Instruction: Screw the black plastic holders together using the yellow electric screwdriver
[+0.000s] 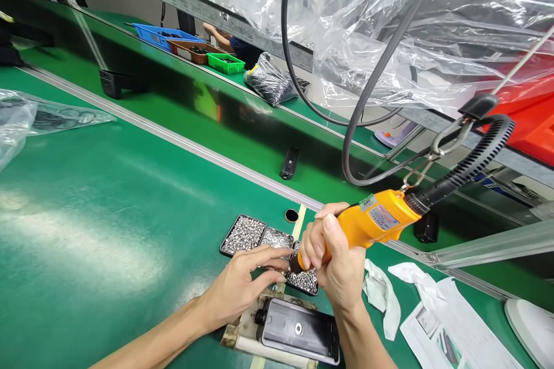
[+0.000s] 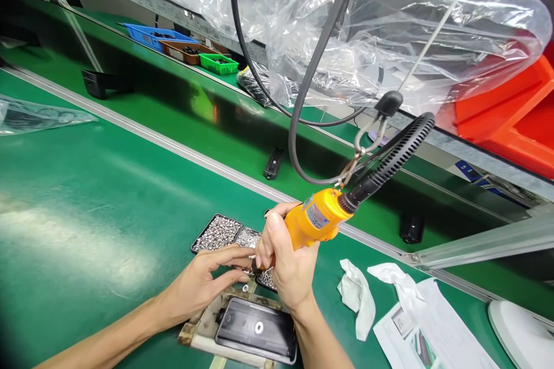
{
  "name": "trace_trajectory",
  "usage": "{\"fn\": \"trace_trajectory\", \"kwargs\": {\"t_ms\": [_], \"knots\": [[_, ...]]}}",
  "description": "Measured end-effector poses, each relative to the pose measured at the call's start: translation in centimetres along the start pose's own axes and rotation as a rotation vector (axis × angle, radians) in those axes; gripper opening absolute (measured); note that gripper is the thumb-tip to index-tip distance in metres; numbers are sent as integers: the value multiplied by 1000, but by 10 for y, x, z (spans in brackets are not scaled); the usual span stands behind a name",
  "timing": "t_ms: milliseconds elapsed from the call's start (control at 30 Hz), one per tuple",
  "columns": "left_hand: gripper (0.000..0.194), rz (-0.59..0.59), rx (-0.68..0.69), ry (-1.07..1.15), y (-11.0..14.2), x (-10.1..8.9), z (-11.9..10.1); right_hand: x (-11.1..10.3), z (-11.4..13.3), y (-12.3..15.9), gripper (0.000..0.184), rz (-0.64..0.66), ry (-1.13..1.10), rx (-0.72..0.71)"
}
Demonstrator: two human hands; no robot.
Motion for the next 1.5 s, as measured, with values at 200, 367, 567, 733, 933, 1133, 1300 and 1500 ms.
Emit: {"fn": "trace_trajectory", "kwargs": {"t_ms": [200,367,567,733,933,1133,1300,1500], "knots": [[31,-160,91,-138,1,-7,0,-10,-5,-21,19,-42,84,-19],[28,-128,327,-226,9,-7,-3,-29,-20,-51,23,-119,167,-121],[46,81,459,-296,19,-1,-13,-41,-52,-74,29,-210,206,-221],[41,199,479,-311,16,1,-28,-41,-79,-80,27,-198,204,-198],[41,221,480,-338,15,1,-26,-43,-90,-82,26,-183,206,-180],[47,175,538,-328,15,3,-26,-46,-93,-82,27,-181,214,-173],[51,153,566,-323,14,3,-28,-46,-94,-82,26,-180,219,-173],[48,148,574,-326,15,4,-28,-46,-94,-81,24,-178,219,-180]]}}
Point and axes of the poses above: each hand's wrist, its own y-axis away from the middle knuckle, its own x-axis out of the palm, z = x × y, the point moved 3 cm from there along -y, towards the middle knuckle, and after that the axes turned 5 degrees about -x, right-handed, at the moved point
